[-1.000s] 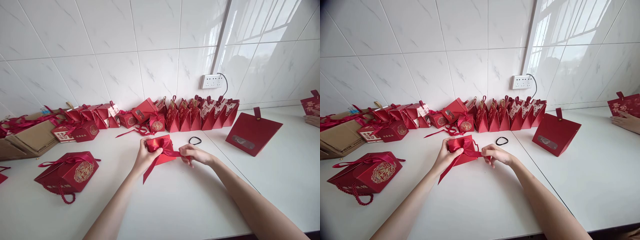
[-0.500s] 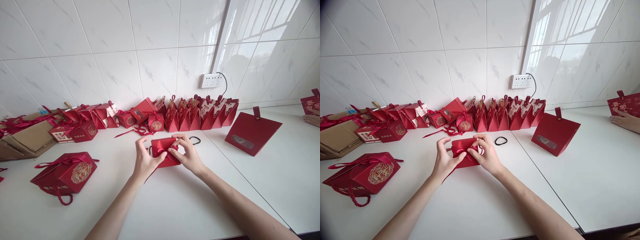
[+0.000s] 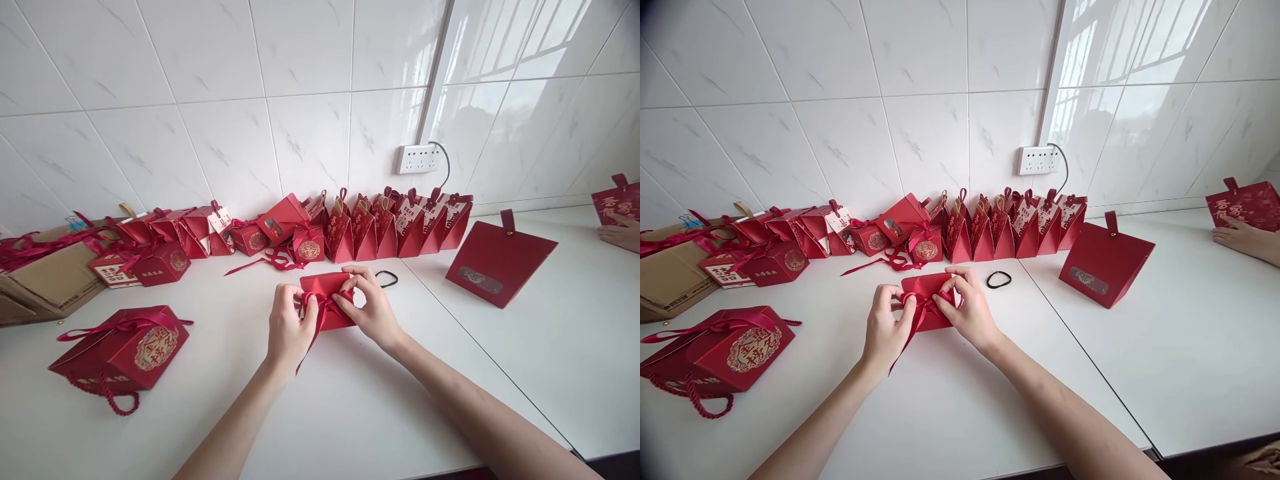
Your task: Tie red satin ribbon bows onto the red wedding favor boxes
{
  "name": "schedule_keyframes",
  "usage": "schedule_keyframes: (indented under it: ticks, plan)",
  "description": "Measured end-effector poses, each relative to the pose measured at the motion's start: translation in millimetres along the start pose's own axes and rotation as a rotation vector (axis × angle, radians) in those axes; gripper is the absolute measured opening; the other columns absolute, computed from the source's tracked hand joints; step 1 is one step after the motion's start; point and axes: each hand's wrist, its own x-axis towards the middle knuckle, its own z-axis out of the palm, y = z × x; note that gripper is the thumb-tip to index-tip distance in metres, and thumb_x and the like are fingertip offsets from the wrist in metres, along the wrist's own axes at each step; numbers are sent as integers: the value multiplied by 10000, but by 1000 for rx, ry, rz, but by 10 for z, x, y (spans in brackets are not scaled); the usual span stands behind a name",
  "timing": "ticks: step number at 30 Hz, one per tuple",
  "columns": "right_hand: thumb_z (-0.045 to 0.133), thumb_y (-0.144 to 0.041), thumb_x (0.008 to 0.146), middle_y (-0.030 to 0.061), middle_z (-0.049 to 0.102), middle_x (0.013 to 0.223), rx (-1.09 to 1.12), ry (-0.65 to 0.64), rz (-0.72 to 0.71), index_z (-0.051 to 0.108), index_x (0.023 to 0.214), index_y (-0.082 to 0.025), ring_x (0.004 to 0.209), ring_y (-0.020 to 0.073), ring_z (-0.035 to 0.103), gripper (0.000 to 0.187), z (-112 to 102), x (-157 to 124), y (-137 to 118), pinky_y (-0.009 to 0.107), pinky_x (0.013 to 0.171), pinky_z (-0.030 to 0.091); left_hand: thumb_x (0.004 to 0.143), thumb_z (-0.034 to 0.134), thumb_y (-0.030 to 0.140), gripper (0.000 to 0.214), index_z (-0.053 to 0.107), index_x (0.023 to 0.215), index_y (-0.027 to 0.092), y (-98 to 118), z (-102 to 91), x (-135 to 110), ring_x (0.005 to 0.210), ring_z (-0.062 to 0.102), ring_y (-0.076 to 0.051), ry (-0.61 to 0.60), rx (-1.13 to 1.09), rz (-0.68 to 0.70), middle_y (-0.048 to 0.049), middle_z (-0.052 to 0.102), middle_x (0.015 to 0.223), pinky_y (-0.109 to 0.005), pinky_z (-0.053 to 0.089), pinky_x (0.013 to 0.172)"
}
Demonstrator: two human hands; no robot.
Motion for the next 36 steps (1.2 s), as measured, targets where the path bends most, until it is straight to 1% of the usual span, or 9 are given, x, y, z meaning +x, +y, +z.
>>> schedule_keyframes:
  ticks: [4, 9, 13, 17, 20, 22, 25, 31, 36]
  plan:
    - [599, -264, 812, 88, 521, 1145, 6, 15, 15, 502, 754, -221, 1066, 223, 551, 121, 14, -2, 10, 392, 878, 466, 843, 479, 435, 232, 414, 796, 218, 16, -7, -3, 760, 542, -166, -72, -59, -122, -21, 499, 858, -291, 481, 636]
    - [614, -292, 794, 91, 502, 1157, 53, 33, 56, 484, 735, -219, 1072, 232, 538, 160, 32, -1, 45, 442, 920, 454, 881, 403, 398, 279, 359, 673, 218, 4, 9, -2, 746, 470, -179, -43, 35, -64, -9, 458, 742, -329, 432, 711]
    - [629, -371, 791, 86, 497, 1130, 189, 33, 174, 461, 686, -214, 1085, 232, 522, 254, 37, 7, 58, 428, 913, 471, 886, 397, 339, 221, 379, 701, 220, -13, 43, -5, 730, 467, -167, -15, -47, -80, -6, 458, 750, -302, 424, 691]
    - [674, -472, 738, 84, 483, 1206, 419, -16, 361, 463, 662, -197, 948, 203, 566, 355, 10, 44, 27, 317, 675, 523, 889, 404, 340, 188, 427, 747, 218, -28, 88, -2, 756, 503, -159, 43, -152, -136, -28, 487, 837, -276, 443, 664]
    - [731, -490, 670, 69, 497, 1250, 598, -64, 493, 444, 647, -185, 700, 120, 555, 419, -16, 73, -9, 232, 453, 416, 878, 413, 323, 165, 431, 753, 217, -46, 123, -2, 734, 495, -154, 100, -159, -138, -33, 476, 846, -266, 446, 636]
    - [750, -480, 650, 55, 525, 1237, 670, -74, 565, 429, 632, -178, 583, 73, 500, 441, -22, 83, -24, 208, 381, 313, 871, 412, 310, 154, 414, 745, 221, -57, 143, -7, 725, 487, -158, 126, -152, -140, -30, 469, 815, -272, 445, 639]
    - [765, -462, 639, 38, 556, 1198, 738, -65, 628, 422, 615, -172, 530, 53, 464, 450, -11, 84, -22, 204, 358, 242, 867, 404, 298, 140, 400, 748, 224, -62, 164, -16, 736, 490, -168, 142, -157, -152, -30, 469, 789, -282, 447, 650]
    - [788, -450, 608, 30, 596, 1041, 763, 3, 659, 466, 596, -170, 605, 89, 516, 427, 21, 70, -23, 209, 407, 309, 867, 392, 276, 134, 391, 743, 226, -55, 172, -23, 701, 482, -157, 143, -184, -166, -20, 464, 762, -264, 441, 624]
    - [779, -495, 588, 49, 605, 1046, 722, 49, 672, 462, 576, -174, 560, 91, 501, 451, 26, 59, -69, 221, 380, 277, 878, 367, 260, 153, 373, 728, 229, -43, 171, -32, 700, 479, -154, 138, -176, -146, -14, 465, 745, -261, 443, 645]
